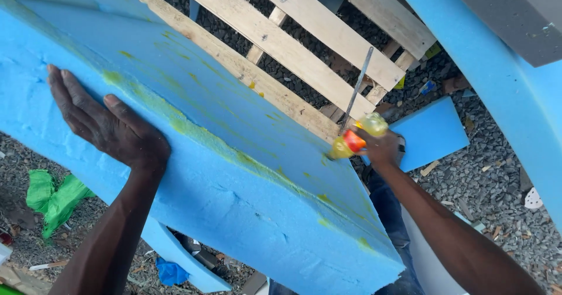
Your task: Applying adhesive from a bottle onto a blue foam block and then attaching another foam piece to it.
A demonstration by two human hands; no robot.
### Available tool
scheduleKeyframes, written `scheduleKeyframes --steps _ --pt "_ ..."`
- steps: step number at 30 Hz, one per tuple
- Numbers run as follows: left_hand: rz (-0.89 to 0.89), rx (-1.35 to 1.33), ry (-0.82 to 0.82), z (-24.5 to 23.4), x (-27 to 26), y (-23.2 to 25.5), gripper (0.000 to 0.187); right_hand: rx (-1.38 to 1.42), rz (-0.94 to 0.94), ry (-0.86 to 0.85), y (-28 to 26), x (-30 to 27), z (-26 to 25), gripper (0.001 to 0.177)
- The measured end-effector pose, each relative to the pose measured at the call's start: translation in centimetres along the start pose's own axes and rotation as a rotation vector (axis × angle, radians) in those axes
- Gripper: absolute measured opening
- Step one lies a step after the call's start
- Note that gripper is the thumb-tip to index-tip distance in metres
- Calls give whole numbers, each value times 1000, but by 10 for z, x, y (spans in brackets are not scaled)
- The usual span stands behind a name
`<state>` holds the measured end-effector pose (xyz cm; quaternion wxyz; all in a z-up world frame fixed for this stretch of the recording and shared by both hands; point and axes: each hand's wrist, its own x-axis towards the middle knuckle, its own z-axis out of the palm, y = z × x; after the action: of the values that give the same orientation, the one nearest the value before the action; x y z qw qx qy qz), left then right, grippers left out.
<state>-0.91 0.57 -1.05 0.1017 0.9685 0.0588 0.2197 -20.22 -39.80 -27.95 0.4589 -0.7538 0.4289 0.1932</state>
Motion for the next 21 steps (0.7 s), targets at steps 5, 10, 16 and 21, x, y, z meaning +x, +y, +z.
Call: scheduleKeyframes --steps 5,10,16,21 --pt "-15 -6 14 11 -2 -6 54 587 122 -220 -203 -71 19 56" --pt "18 -12 117 13 6 4 57 26 -528 -109 -28 -35 -50 21" --pt "5 -9 94 7 6 0 52 93 -568 -173 -154 -83 -33 24" --pt "-16 -19 72 7 3 0 50 507 -80 -252 -187 -123 -75 43"
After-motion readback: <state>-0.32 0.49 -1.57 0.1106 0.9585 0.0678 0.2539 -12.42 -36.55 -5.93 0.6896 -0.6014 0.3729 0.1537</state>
